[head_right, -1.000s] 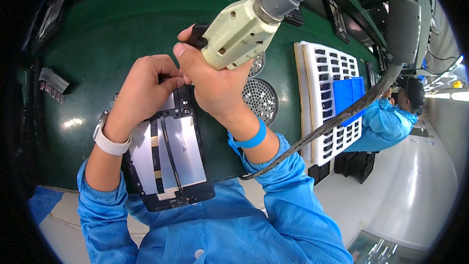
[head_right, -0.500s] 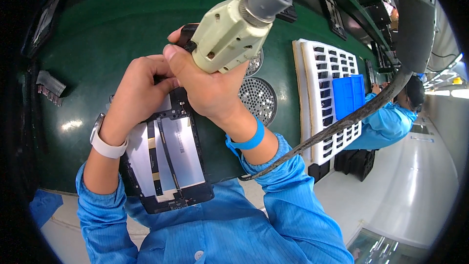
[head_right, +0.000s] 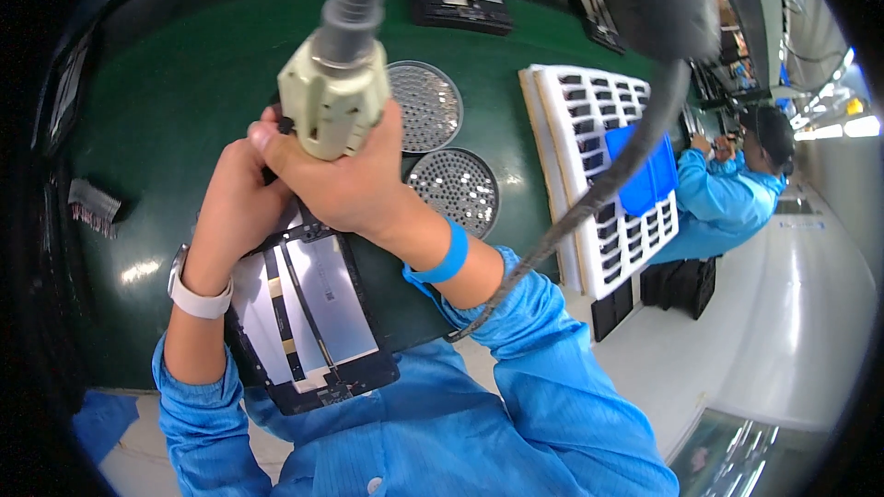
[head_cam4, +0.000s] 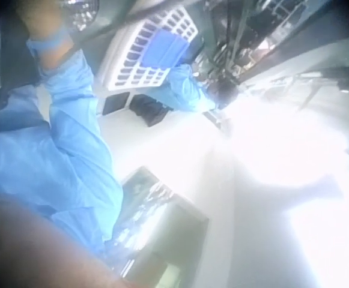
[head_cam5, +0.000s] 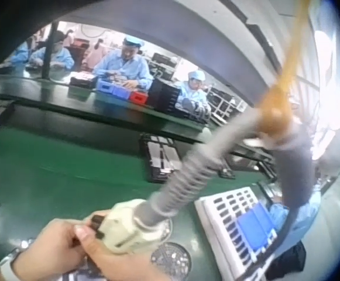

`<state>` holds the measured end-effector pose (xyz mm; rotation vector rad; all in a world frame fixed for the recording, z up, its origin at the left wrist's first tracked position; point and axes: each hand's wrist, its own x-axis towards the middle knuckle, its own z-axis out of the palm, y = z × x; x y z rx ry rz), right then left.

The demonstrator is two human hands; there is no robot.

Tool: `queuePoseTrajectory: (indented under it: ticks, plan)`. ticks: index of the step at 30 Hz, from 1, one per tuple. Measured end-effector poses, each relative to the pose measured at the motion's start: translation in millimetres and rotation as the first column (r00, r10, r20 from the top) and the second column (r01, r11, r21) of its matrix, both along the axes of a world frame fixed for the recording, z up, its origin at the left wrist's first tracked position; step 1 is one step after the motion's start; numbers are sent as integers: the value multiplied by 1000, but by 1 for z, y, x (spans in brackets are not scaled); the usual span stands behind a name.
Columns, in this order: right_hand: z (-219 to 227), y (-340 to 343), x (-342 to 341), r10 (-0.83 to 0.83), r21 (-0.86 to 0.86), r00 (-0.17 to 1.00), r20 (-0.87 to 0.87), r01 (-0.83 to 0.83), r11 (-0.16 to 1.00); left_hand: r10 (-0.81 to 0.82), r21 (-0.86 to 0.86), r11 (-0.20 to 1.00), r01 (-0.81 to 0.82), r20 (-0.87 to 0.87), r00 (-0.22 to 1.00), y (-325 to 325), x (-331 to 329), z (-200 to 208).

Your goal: The person tightens screws on tablet-like electronic devices using an electric screwdriver on an assembly line.

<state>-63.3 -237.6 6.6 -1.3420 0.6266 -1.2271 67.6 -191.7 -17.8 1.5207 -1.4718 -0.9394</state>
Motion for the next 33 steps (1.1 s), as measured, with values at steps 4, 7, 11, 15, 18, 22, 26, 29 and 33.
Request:
queuePoseTrajectory:
  ticks: [4, 7, 11, 15, 18, 22, 26, 29, 33]
  plan:
    - [13, -26, -18, -84, 33, 993, 78, 81, 996, -4, 25, 1000, 4, 32, 999, 1, 2, 0]
    - [18, -56, -33, -185, -78, 976, 116, 195, 978, -14, 38, 999, 12, 58, 998, 0, -3, 7]
    - [5, -64, -25, -209, -19, 976, 57, 210, 977, -29, 49, 998, 25, 82, 996, 1, 1, 7]
    - [-2, -65, -20, -233, -46, 972, -17, 232, 972, -35, 35, 999, 32, 78, 996, 0, 3, 4]
    - [-5, -67, -21, -243, -29, 970, -17, 242, 970, -35, 74, 997, 28, 82, 996, 0, 1, 8]
    - [-5, -68, -21, -243, -55, 969, -43, 240, 969, -34, 43, 999, 31, 57, 998, 0, 2, 4]
    - [-4, -66, -19, -240, -38, 970, -44, 239, 970, -32, 16, 999, 31, 66, 997, 0, 3, 4]
    - [-5, -65, -18, -251, -22, 967, -43, 250, 968, -35, 2, 999, 35, 61, 998, 0, 4, 0]
    - [6, -56, -22, -266, -101, 955, 129, 280, 955, -50, 0, 999, 51, 63, 997, -2, 4, -2]
